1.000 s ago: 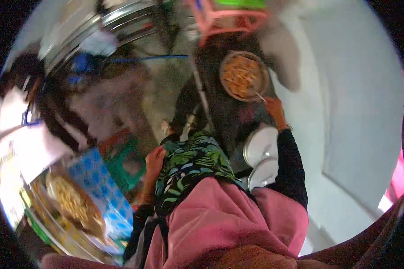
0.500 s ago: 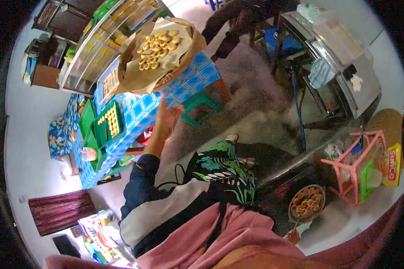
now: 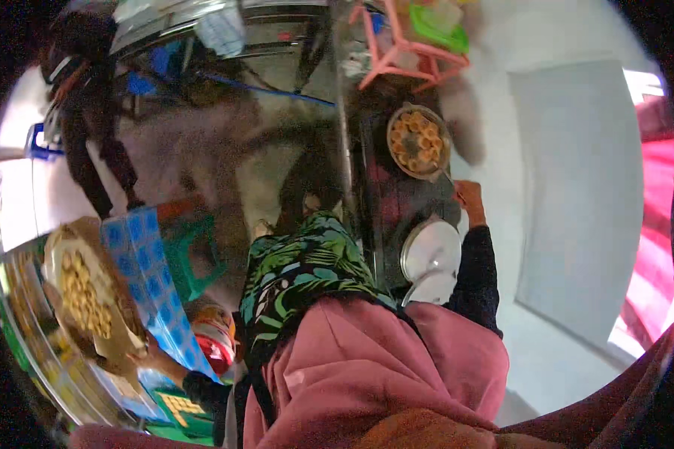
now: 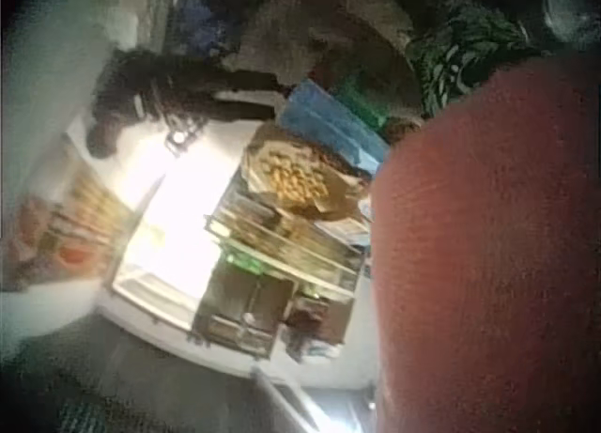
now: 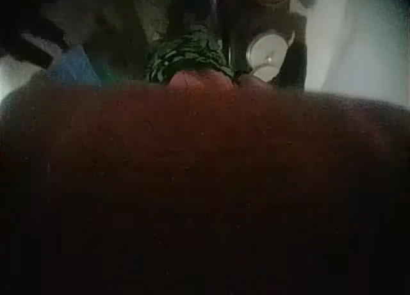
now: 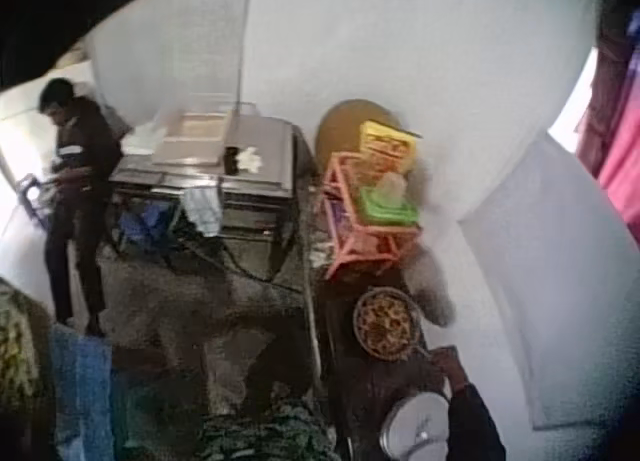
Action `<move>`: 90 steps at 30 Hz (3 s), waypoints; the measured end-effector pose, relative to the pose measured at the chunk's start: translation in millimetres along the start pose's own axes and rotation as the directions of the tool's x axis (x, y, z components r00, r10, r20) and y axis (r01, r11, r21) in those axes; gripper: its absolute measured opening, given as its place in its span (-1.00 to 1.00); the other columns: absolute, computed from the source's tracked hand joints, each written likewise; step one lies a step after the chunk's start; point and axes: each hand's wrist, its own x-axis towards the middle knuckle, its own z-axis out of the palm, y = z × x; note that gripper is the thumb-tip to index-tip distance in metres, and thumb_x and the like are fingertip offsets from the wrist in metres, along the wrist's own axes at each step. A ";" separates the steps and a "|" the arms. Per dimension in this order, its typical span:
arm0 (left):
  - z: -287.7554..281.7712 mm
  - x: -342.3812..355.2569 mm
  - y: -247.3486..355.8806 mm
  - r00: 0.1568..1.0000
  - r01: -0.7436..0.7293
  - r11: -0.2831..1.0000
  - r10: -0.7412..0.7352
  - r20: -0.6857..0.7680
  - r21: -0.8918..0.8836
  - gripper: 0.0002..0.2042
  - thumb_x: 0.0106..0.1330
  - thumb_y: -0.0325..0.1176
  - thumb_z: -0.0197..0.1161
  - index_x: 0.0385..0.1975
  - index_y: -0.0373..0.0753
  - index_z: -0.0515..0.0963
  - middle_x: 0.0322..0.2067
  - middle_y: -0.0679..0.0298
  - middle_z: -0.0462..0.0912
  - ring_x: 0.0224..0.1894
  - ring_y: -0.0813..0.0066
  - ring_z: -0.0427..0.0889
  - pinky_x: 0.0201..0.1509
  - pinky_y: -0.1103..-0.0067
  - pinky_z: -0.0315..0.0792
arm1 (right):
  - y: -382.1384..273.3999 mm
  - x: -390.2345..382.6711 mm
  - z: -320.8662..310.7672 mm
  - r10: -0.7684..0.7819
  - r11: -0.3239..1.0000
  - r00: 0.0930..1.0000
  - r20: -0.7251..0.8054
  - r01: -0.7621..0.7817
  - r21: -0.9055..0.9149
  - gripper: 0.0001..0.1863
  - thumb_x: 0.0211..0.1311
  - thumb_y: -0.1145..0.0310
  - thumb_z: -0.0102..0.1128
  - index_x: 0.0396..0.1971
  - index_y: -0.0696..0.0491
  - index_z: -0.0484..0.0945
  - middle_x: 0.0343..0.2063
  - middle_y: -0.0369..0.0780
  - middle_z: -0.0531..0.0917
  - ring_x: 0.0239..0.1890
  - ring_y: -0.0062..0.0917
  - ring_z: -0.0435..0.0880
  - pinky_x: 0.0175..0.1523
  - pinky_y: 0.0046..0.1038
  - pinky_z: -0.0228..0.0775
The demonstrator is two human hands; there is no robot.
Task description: The person wears gloves and transfers small round yellow cakes between trays, covers a pan on a stove with a lid, and then uses a spoon to move cooked cakes from the pan to a large tray.
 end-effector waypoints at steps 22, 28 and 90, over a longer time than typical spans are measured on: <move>3.6 10.6 31.9 0.914 0.406 0.813 -0.363 0.181 -0.418 -0.57 0.07 -0.37 0.06 -0.04 -0.44 0.32 -0.08 -0.05 0.41 -0.08 0.13 0.40 -0.10 0.27 0.38 | 31.6 -16.0 36.0 0.602 0.643 0.788 0.129 -0.574 0.506 -0.88 0.08 0.45 0.13 -0.41 0.17 0.58 -0.76 -0.27 0.49 -0.86 -0.64 0.33 -0.82 -0.61 -0.04; 28.6 -21.9 46.2 0.841 0.536 0.658 -0.468 0.272 -0.529 -0.54 0.17 -0.28 -0.04 0.03 -0.43 0.25 -0.08 -0.07 0.39 -0.11 -0.02 0.36 -0.16 0.15 0.35 | 63.7 -20.9 25.3 0.312 0.927 0.948 -0.067 -0.288 0.239 -0.89 0.05 0.46 0.14 -0.43 0.16 0.59 -0.76 -0.28 0.48 -0.88 -0.67 0.24 -0.83 -0.60 -0.06; 73.0 -83.7 138.2 0.848 0.526 0.168 -0.185 0.497 -0.834 -0.61 0.30 -0.22 -0.06 -0.01 -0.40 0.27 -0.03 -0.10 0.39 0.01 0.10 0.42 0.09 0.35 0.35 | -947.5 -116.9 457.1 -0.948 -0.317 -0.317 0.013 0.948 -0.014 -0.73 0.11 0.29 -0.12 -0.31 0.09 0.52 -0.59 -0.11 0.56 -0.62 -0.21 0.52 -0.49 -0.22 0.39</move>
